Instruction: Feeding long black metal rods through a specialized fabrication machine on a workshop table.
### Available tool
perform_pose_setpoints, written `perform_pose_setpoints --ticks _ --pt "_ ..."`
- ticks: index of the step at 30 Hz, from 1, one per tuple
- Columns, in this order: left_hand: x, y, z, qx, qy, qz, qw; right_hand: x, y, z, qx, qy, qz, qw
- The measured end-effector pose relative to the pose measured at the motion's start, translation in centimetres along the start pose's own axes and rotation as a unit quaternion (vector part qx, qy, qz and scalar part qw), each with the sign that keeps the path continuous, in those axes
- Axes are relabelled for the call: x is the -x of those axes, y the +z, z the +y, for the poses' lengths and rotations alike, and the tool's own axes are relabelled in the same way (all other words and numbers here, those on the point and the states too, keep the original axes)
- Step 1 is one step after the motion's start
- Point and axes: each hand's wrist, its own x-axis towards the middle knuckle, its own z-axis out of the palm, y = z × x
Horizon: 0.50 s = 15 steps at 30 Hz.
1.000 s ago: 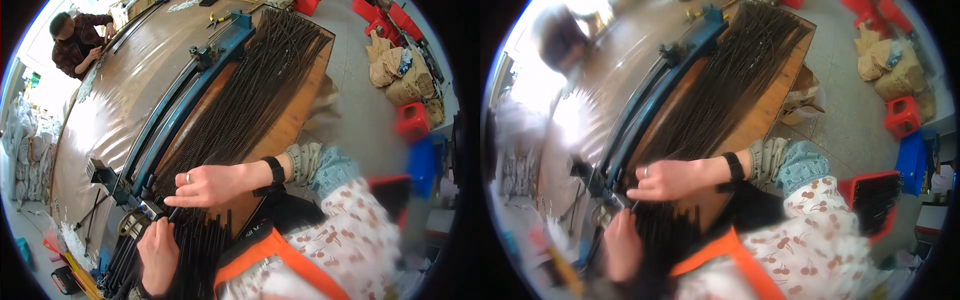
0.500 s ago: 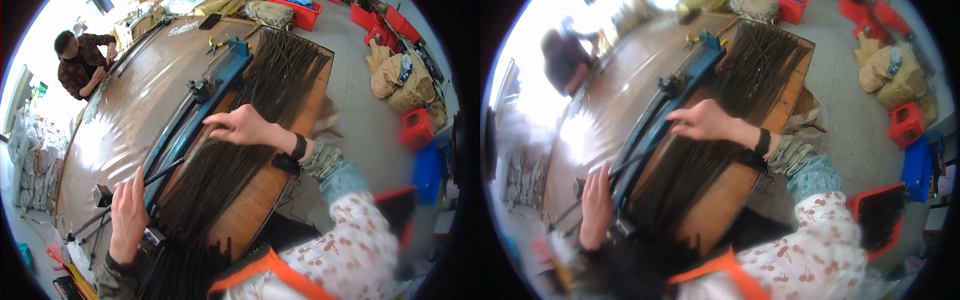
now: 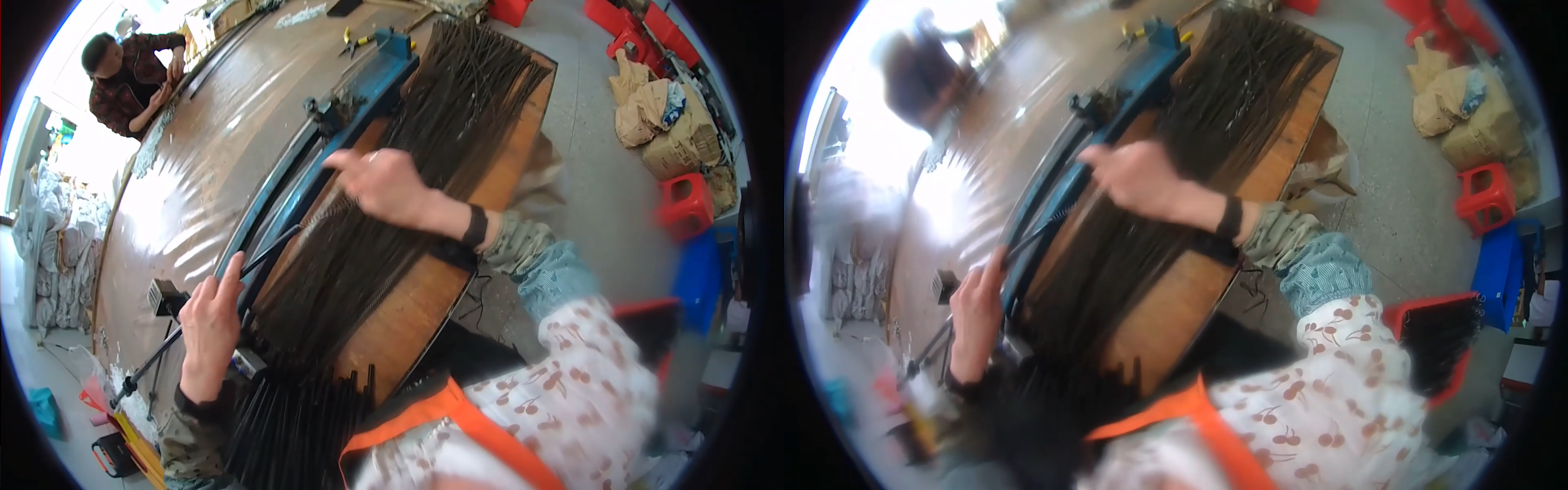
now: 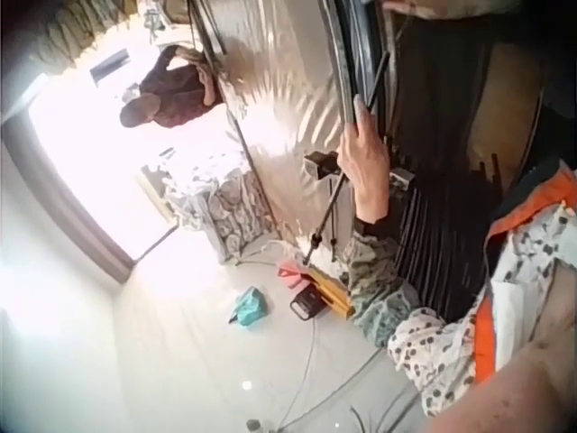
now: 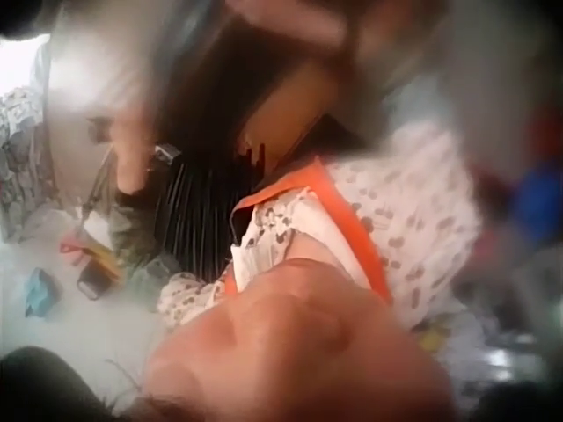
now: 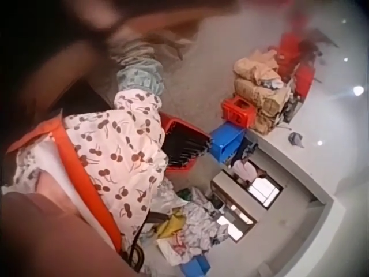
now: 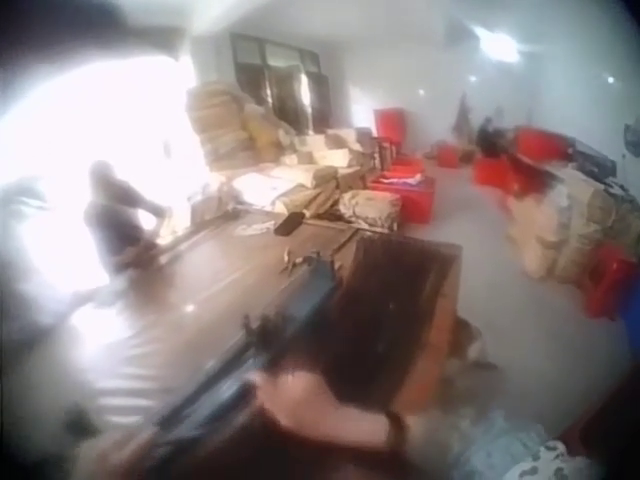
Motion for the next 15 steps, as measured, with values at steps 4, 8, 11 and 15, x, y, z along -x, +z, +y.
perform_pose_setpoints --ticks 4,8,11,15 --pt "3.1 -2.1 -2.0 0.008 -0.050 0.064 0.997 1.0 0.9 -3.4 -0.184 -0.069 -0.059 0.979" --pt "7.0 -4.6 -2.5 -0.016 -0.082 -0.010 0.996 2.1 2.5 -2.1 -0.322 0.053 -0.093 0.941" --pt "9.1 -5.1 -2.6 -0.052 -0.091 -0.020 0.994 2.1 3.8 -3.4 -0.312 0.092 -0.065 0.943" --pt "11.4 -5.3 -3.1 -0.033 -0.125 -0.052 0.990 1.3 5.3 -7.5 -0.327 0.028 -0.019 0.944"
